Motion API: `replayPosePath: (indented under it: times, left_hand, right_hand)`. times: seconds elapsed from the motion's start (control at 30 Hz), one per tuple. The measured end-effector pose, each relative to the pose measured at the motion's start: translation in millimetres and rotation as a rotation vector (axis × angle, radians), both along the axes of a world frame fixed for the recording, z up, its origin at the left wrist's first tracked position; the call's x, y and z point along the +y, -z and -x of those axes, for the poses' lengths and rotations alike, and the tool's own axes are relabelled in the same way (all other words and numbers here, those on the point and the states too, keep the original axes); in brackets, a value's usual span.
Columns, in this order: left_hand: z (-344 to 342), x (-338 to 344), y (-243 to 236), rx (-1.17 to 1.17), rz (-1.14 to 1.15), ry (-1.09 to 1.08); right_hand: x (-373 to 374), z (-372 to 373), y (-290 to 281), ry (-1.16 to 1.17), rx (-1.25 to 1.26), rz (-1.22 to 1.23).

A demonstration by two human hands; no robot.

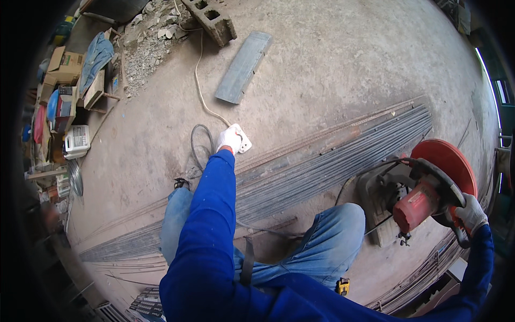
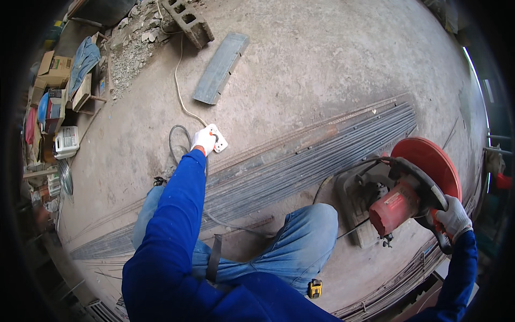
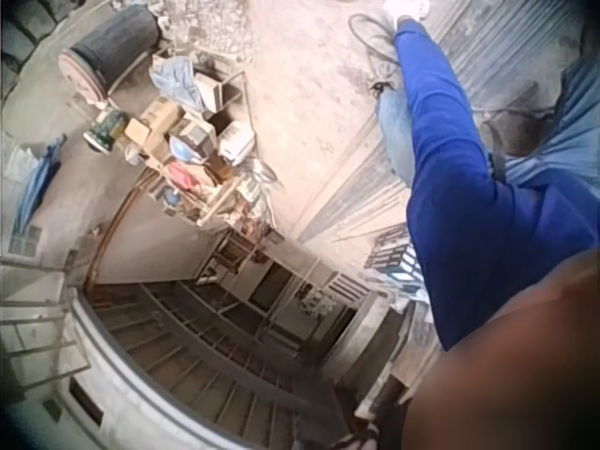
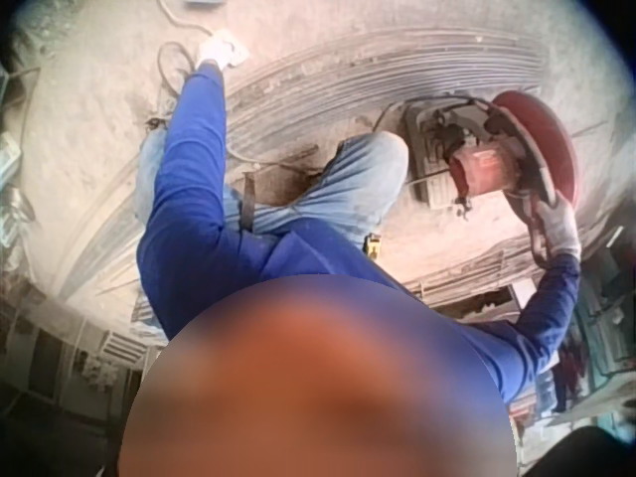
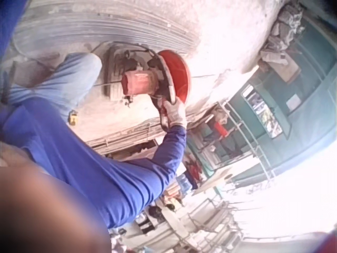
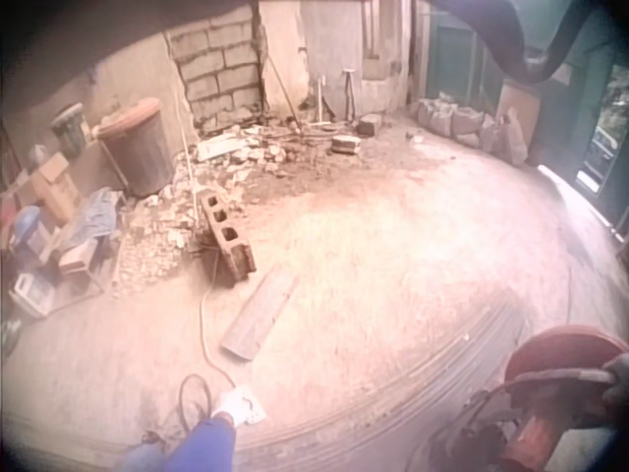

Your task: The person measures a metal rod with a tape measure, puts on gloves, and uses a red chop saw to cut the rod. They repeat the process for additional rods, creating sparks during each cut.

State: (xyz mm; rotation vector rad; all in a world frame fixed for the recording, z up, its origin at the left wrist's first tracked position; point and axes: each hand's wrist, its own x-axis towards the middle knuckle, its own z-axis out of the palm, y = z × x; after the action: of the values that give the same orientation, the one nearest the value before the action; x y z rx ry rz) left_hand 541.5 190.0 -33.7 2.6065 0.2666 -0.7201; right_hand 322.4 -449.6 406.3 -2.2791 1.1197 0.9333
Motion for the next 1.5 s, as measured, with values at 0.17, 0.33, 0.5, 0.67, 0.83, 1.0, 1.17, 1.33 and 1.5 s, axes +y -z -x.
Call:
replayPosePath:
  times: [0.17,0.33,0.5,0.67,0.83,1.0,1.17,1.33,1.5]
  left_hand:
    - [-2,3,8,0.025,-0.022,0.006]
    - [3,19,36,-0.123,-0.038,0.141]
    - [-5,30,69,0.126,0.729,-0.290]
    - [-11,25,55,0.014,0.004,0.009]
    - [-10,13,43,0.086,0.089,-0.147]
    - [-18,2,17,0.257,-0.024,-0.037]
    - [-31,-25,-29,0.221,-0.444,0.433]
    - [-101,-38,-84,0.004,-0.462,0.436]
    - [-206,-61,-193,-0.179,-0.495,0.576]
  right_hand:
    - [-1,-2,2,0.027,-0.007,-0.038]
    - [-1,-6,-1,-0.069,0.027,-0.034]
    - [-7,13,-17,-0.225,0.107,0.053]
    - [-6,29,-13,-0.046,0.047,-0.017]
    - [-13,51,-5,0.013,0.009,-0.008]
    - [-27,75,5,0.004,-0.025,-0.010]
    - [-34,90,11,0.009,-0.098,0.007]
    - [-47,97,20,0.052,-0.041,-0.042]
    - [-67,112,35,-0.146,-0.144,0.022]
